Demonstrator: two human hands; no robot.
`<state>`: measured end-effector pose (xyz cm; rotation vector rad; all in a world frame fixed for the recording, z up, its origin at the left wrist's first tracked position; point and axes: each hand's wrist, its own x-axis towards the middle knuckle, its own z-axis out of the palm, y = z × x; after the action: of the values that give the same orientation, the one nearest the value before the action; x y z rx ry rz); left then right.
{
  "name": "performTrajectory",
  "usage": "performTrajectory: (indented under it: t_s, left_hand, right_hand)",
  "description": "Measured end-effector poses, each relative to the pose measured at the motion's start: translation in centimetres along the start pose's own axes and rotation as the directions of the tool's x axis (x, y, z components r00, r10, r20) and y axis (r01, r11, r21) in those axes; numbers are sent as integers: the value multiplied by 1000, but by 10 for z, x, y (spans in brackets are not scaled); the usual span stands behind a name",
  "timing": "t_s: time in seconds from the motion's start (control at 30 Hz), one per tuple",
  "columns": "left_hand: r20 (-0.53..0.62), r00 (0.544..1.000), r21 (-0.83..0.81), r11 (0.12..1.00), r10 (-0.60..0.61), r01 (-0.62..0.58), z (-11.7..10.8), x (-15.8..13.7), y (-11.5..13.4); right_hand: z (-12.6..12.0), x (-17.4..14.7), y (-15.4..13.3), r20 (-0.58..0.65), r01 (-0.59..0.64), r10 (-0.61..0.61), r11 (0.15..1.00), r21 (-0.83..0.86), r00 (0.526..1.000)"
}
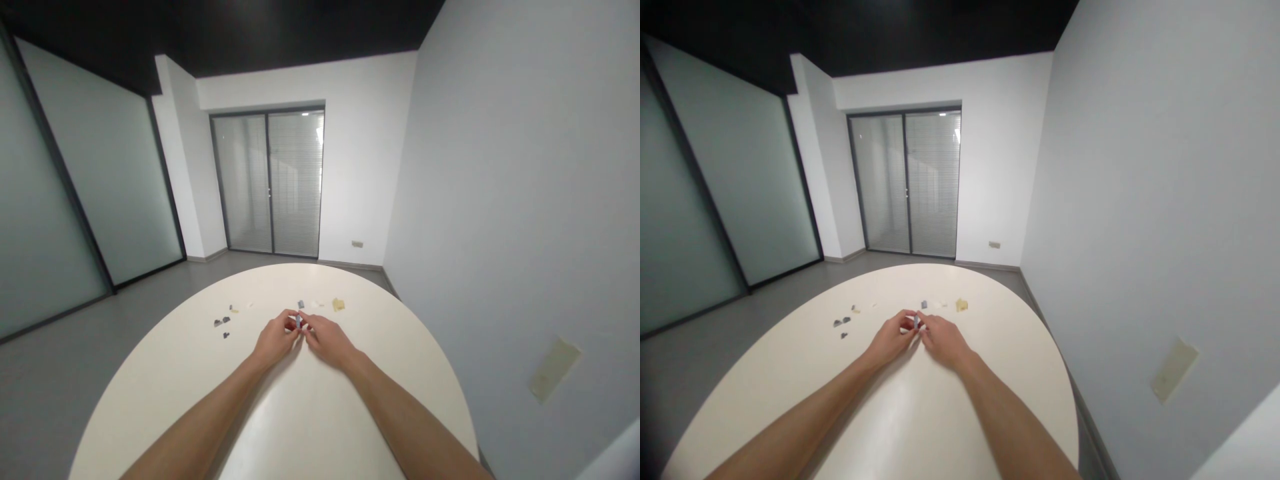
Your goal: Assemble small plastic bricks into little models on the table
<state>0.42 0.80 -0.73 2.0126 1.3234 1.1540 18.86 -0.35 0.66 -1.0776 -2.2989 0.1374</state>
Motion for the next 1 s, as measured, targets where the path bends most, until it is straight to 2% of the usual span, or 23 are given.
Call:
performTrajectory:
  t_s: [0.33,0.67,1.0]
  left_hand:
    - [30,999,38,999,-13,12,0,1,2]
    - [75,997,41,999,30,-33,0,0,2]
    - [100,995,5,1000,30,-30,0,-1,4]
  right_hand:
    - [-1,0,-1,-31,-5,6,1000,30,999]
    - [0,2,3,-86,-69,64,996,-54,994]
    - [-1,2,2,-126,-115,101,987,-112,987]
